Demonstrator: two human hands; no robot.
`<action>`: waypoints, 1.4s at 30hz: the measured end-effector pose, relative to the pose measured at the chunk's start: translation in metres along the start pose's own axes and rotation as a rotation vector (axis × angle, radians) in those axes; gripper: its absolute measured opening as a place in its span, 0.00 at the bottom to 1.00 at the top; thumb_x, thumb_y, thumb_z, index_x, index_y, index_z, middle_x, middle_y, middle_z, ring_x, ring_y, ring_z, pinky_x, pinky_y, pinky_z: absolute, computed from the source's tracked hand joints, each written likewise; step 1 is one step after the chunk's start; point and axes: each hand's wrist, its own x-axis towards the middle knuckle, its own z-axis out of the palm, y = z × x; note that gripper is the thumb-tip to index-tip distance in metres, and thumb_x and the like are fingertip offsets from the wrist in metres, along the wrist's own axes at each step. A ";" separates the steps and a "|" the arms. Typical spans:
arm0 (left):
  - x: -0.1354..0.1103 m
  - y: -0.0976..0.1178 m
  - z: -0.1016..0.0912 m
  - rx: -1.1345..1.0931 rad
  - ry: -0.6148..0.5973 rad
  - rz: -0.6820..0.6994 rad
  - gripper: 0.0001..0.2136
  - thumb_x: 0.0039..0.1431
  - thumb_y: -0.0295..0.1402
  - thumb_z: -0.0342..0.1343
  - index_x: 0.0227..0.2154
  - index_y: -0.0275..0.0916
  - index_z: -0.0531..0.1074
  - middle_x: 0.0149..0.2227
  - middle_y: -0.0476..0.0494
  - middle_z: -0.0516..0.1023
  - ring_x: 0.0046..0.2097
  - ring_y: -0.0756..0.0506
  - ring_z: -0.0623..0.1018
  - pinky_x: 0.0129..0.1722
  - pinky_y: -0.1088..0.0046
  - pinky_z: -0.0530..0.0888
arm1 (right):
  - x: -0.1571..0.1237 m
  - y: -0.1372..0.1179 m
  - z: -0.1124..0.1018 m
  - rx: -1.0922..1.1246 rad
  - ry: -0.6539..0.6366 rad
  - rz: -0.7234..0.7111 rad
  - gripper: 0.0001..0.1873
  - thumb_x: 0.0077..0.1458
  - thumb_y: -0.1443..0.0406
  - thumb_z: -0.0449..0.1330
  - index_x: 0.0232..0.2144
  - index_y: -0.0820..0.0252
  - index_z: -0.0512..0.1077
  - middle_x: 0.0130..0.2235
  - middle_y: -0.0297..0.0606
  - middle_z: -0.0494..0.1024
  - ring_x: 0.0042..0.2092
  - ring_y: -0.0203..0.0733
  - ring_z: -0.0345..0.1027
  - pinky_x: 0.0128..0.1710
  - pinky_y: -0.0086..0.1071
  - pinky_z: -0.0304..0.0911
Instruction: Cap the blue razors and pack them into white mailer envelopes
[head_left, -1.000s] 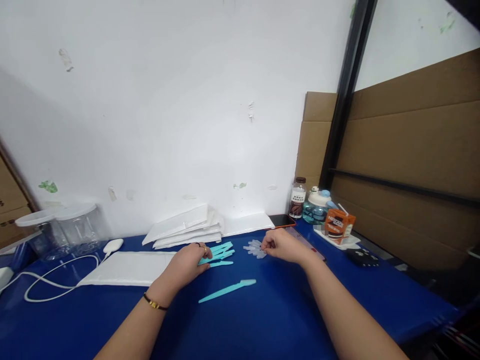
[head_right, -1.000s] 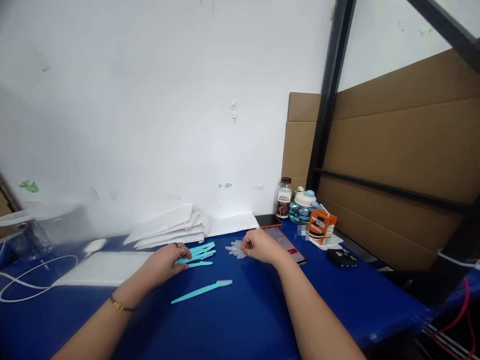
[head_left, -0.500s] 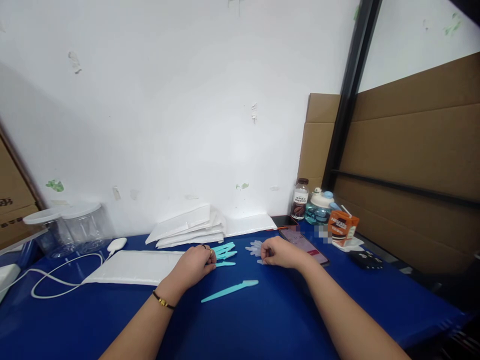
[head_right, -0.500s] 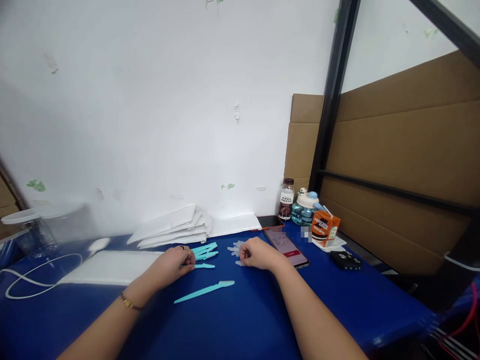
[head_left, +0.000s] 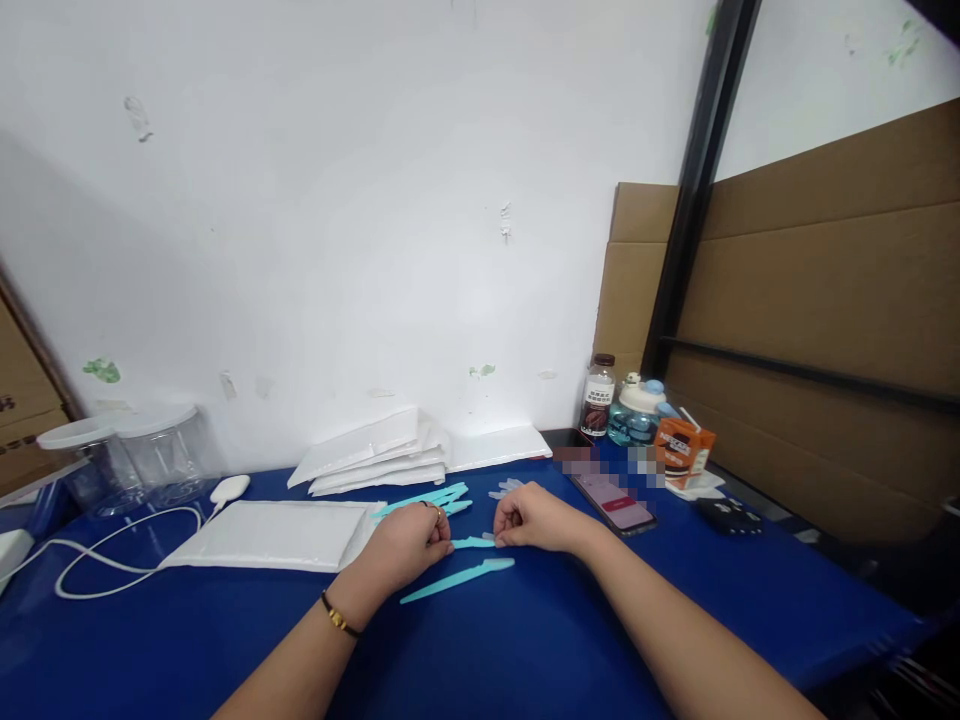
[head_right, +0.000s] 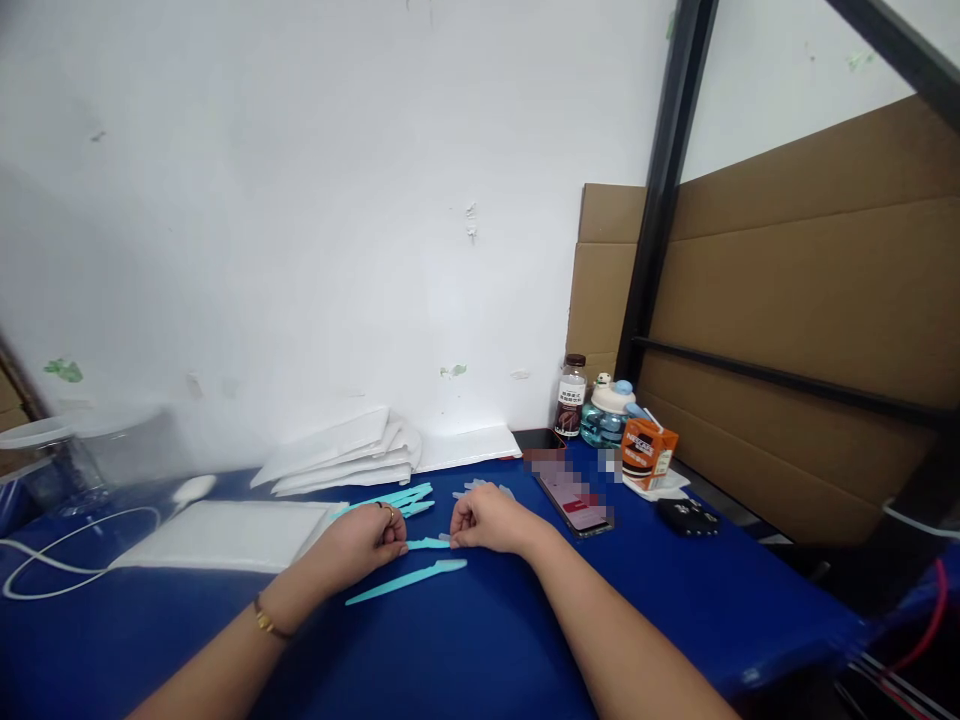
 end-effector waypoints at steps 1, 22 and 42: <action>0.000 0.000 0.000 0.006 0.001 0.000 0.05 0.49 0.35 0.53 0.26 0.42 0.71 0.28 0.51 0.73 0.29 0.50 0.69 0.26 0.76 0.58 | 0.000 -0.001 0.000 0.002 -0.001 -0.002 0.09 0.44 0.61 0.62 0.29 0.60 0.76 0.26 0.35 0.76 0.29 0.36 0.68 0.25 0.23 0.59; -0.001 -0.002 -0.004 -0.044 -0.052 -0.011 0.06 0.50 0.37 0.53 0.25 0.41 0.70 0.26 0.51 0.74 0.27 0.50 0.70 0.24 0.77 0.59 | -0.003 0.007 -0.003 -0.044 0.019 -0.001 0.05 0.43 0.66 0.60 0.26 0.62 0.74 0.25 0.33 0.74 0.26 0.33 0.66 0.24 0.23 0.58; -0.001 -0.001 -0.005 -0.066 -0.060 -0.029 0.06 0.48 0.37 0.53 0.25 0.40 0.71 0.26 0.50 0.74 0.28 0.50 0.70 0.24 0.76 0.60 | 0.000 0.004 0.001 -0.005 0.014 -0.001 0.09 0.43 0.61 0.62 0.27 0.61 0.74 0.25 0.33 0.74 0.27 0.34 0.66 0.23 0.23 0.58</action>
